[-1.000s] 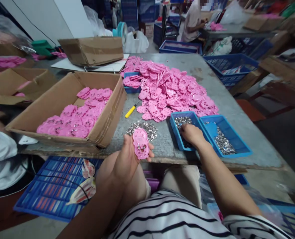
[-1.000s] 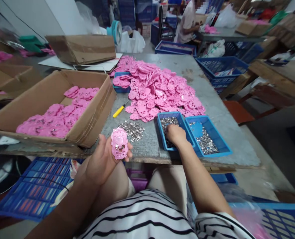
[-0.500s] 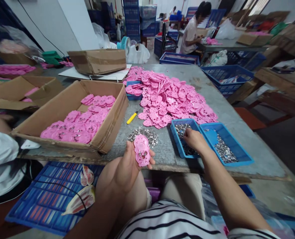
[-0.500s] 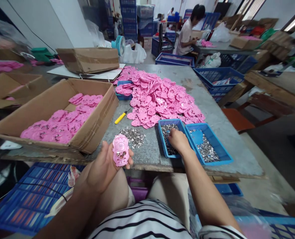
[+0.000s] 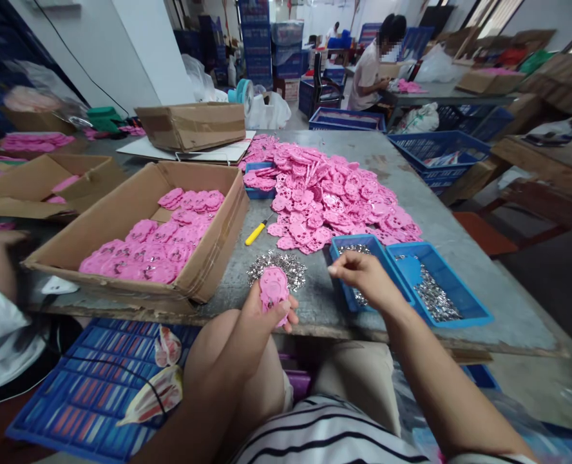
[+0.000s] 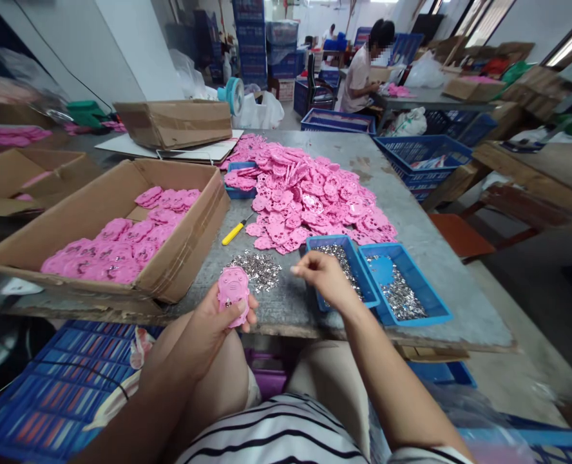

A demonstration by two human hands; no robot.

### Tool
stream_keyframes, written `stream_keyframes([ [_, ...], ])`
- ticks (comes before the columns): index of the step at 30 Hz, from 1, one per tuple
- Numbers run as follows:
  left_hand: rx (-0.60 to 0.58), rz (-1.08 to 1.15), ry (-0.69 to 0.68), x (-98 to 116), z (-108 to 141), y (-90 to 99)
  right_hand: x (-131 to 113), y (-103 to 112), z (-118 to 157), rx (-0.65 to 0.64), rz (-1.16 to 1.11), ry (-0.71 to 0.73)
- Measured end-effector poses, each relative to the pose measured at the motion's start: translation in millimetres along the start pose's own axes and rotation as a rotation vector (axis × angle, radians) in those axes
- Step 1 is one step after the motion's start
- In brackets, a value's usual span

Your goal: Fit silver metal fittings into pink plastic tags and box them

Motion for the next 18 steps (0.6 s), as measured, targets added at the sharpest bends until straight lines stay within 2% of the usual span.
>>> stream_keyframes([
  [3, 0.057, -0.099, -0.066, -5.2, -0.4, -0.6, -9.8, -32.3, 16.6, -0.255, -0.163, -0.001],
  [8, 0.147, -0.188, -0.078, -2.6, 1.1, -0.6, -13.3, -65.7, 28.9, -0.354, -0.287, 0.03],
  [12, 0.157, -0.199, -0.081, -4.1, -0.3, -0.2, -15.6, -70.4, 31.6, -0.442, -0.342, 0.008],
  [18, 0.179, -0.204, -0.157, -14.8, -4.3, 3.4, -14.5, -66.1, 30.6, -0.417, -0.282, 0.071],
])
Point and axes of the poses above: each hand's wrist, its own z-axis away from the middle knuckle, its own y-axis out of the back of the hand, x = y × z, the point moved 1 cm from there along -z, towards the middle knuckle, and after that the axes turned 13 degrees about -y, right-handed, at the moved point
